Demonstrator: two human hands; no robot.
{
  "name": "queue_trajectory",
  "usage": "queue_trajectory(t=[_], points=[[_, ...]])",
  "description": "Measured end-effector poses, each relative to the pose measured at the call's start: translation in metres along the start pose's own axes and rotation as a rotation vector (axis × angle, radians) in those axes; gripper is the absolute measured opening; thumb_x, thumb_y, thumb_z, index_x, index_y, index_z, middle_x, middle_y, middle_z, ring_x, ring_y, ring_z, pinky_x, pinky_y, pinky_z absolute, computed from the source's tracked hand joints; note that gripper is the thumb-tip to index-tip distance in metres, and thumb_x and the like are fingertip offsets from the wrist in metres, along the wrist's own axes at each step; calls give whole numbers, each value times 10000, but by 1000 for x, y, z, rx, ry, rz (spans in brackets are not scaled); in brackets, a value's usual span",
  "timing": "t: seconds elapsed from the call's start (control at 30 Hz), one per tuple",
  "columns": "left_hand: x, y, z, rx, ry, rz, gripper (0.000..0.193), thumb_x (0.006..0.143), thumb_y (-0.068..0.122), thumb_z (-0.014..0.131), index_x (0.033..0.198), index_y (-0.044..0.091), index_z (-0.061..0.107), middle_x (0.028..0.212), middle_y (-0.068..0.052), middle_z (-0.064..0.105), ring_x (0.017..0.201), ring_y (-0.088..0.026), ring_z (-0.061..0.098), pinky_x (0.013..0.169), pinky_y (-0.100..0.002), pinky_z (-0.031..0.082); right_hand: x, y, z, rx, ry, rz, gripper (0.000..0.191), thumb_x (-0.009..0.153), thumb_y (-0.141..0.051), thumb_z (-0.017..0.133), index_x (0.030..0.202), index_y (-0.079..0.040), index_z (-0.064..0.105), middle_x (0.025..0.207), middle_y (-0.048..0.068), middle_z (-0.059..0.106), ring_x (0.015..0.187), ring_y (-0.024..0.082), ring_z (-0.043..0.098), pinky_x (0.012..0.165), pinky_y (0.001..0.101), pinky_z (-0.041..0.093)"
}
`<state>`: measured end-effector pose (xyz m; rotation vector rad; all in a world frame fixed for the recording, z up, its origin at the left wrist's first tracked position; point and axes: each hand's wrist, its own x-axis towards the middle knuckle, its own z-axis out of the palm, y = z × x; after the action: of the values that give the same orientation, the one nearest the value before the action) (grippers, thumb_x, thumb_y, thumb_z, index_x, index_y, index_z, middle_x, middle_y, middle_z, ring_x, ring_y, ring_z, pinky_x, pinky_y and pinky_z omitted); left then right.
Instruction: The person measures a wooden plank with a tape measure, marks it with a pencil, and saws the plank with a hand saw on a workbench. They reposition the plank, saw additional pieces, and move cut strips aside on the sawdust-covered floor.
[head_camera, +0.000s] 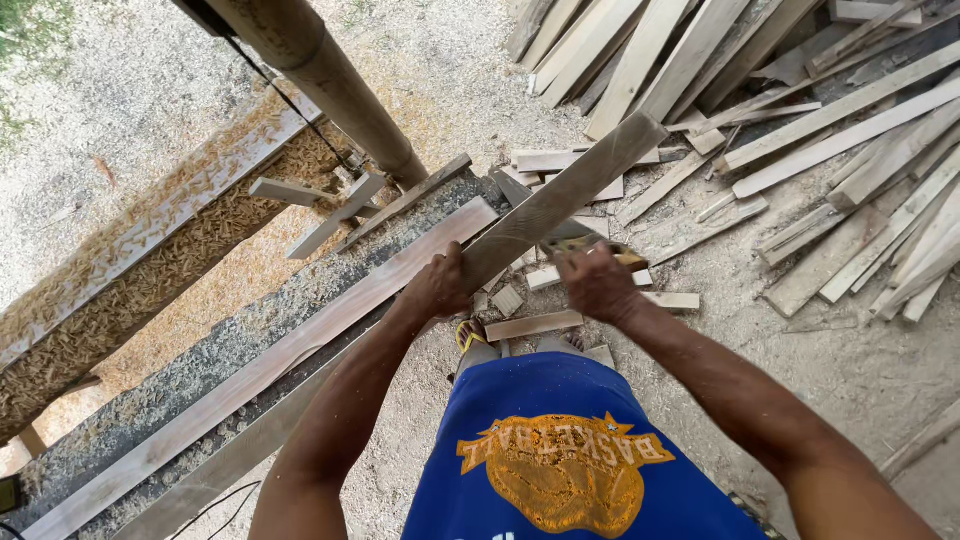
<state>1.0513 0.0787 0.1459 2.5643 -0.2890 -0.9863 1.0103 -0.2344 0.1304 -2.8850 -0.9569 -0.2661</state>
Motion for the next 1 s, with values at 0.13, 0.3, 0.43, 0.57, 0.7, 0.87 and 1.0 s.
queue_trajectory(t=[0.13,0.3,0.43,0.57,0.7,0.87,1.0], points=[[10,-14,14,-9,6,-1,873,710,182,872,1346,40,292,1118,-304,584,966,-441,667,845,-496,608,-12,-7,13,97,55,264,241,1030,-162,526,1091,1,693,732,130,702,553,197,630,637,453,584],[28,-52,21,-40,-52,-65,804,777,173,837,1376,63,312,1090,-271,622,919,-399,698,764,-467,642,-34,33,11,368,90,759,280,1025,-139,618,1226,51,664,792,135,704,533,177,625,439,341,557],[44,-83,16,18,-91,-83,877,733,150,868,1398,54,304,1108,-275,621,947,-403,679,798,-463,635,-34,43,15,317,221,877,239,1029,-117,675,1206,43,684,839,131,742,618,180,686,522,305,566],[66,-93,2,42,-99,-107,870,740,153,865,1408,57,315,1143,-279,614,951,-406,678,801,-468,626,-17,30,30,311,288,1005,265,997,-117,706,1207,43,694,898,158,766,685,207,732,563,313,589],[90,-98,-12,45,-107,-71,877,696,149,889,1376,63,341,1151,-264,619,980,-407,661,825,-461,612,5,23,38,251,382,1078,256,992,-121,718,1189,42,704,899,155,767,721,212,746,606,315,599],[101,-141,-16,38,-88,-42,854,740,179,849,1401,45,325,1106,-239,622,917,-371,683,787,-434,642,30,10,28,254,453,998,256,1056,-164,700,1220,32,690,900,110,750,659,159,699,529,263,566],[87,-185,-9,86,-105,-72,840,737,142,818,1425,56,344,1170,-213,598,994,-348,648,792,-442,654,51,-22,30,474,440,1056,276,1045,-229,703,1203,-3,703,775,65,710,531,142,607,416,267,488]])
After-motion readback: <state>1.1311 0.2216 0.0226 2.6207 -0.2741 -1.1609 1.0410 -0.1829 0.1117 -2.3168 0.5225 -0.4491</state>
